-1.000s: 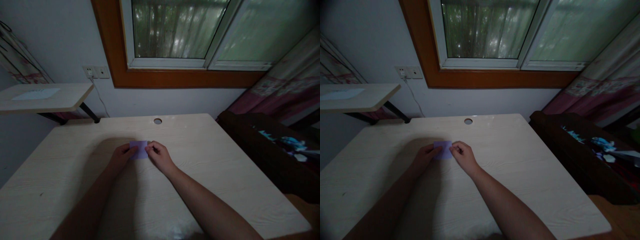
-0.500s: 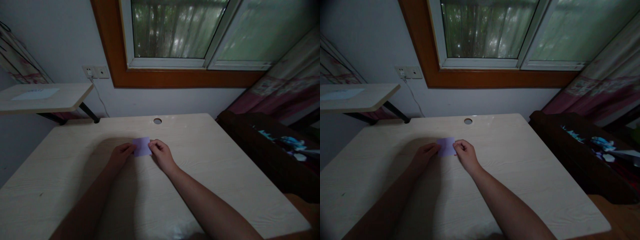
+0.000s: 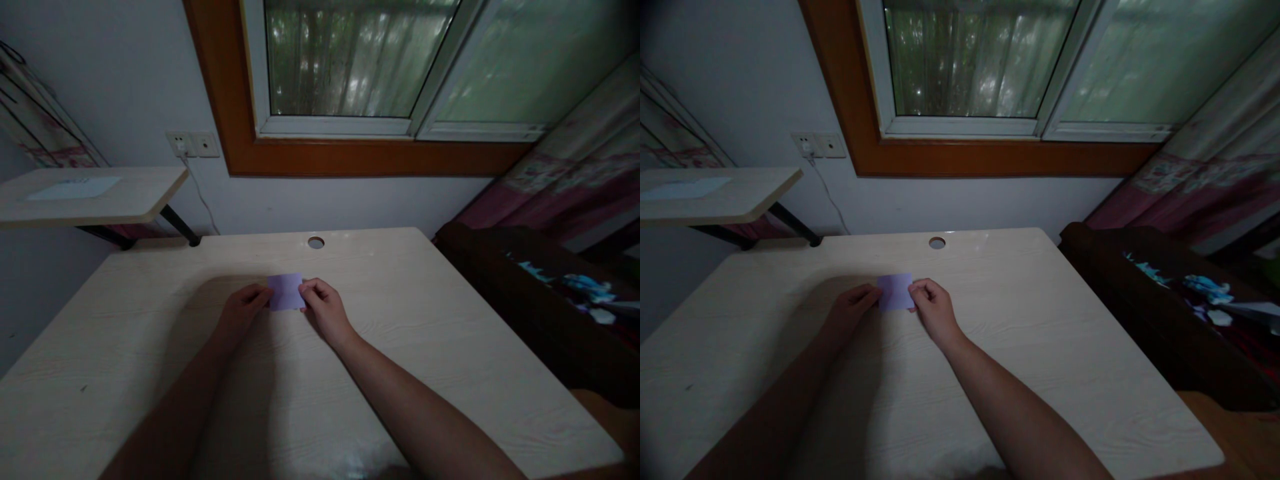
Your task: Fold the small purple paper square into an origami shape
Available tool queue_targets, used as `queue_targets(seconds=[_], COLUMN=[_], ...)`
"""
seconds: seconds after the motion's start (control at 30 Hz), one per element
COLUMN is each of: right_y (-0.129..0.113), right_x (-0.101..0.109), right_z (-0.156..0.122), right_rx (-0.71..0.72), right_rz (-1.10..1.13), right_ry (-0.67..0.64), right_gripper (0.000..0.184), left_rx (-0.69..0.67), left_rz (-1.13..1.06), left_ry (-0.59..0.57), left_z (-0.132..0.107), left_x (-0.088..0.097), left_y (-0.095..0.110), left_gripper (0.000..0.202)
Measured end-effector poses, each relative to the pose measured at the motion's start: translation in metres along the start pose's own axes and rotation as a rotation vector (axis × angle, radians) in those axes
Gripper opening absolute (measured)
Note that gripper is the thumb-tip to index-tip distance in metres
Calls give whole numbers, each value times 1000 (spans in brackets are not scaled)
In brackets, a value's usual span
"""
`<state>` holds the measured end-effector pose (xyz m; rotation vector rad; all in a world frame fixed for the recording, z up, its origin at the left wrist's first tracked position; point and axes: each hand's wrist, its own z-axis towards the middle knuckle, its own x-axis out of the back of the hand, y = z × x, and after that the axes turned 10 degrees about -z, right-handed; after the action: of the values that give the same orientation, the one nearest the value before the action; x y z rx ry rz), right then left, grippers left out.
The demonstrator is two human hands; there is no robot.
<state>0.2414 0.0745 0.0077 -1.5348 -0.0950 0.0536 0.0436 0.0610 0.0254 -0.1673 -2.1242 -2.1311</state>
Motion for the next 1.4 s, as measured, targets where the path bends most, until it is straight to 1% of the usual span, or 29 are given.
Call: queue_targets(seconds=[0.27,0.6,0.67,0.73,0.8,0.87,1.0,1.13,1.23,1.4], right_y=[3,5,3,2,1,2,8,11,10,8], right_x=[0,0,-1,0,0,0,1,2,3,3], right_z=[1,2,2,2,2,2,2,3,3,3], right_rx=[-2,-15,-21,-27,-32,-33,-16,5,4,5], right_rz=[-14,-11,-9,-3,1,-1,-13,-11,10,7], right_ry=[23,34,27,21,22,19,14,6,-5,-27], right_gripper=[15,14,14,15,15,15,14,16,15,16], left_rx=[-39,-64,-76,-94,-141,-202,-265,-366,-391,-388], left_rz=[58,68,9,-101,-193,-214,-95,42,63,54], left_ry=[26,7,12,28,34,21,2,-98,-143,-170], left_z=[1,1,2,3,2,-1,-6,-6,-6,-7], left_x=[-1,-1,-2,-4,-6,-7,-6,-3,-2,0], left_y=[-3,-7,-10,-13,-15,-16,-16,-12,-9,-9], left_gripper=[29,30,26,24,34,42,43,36,33,39])
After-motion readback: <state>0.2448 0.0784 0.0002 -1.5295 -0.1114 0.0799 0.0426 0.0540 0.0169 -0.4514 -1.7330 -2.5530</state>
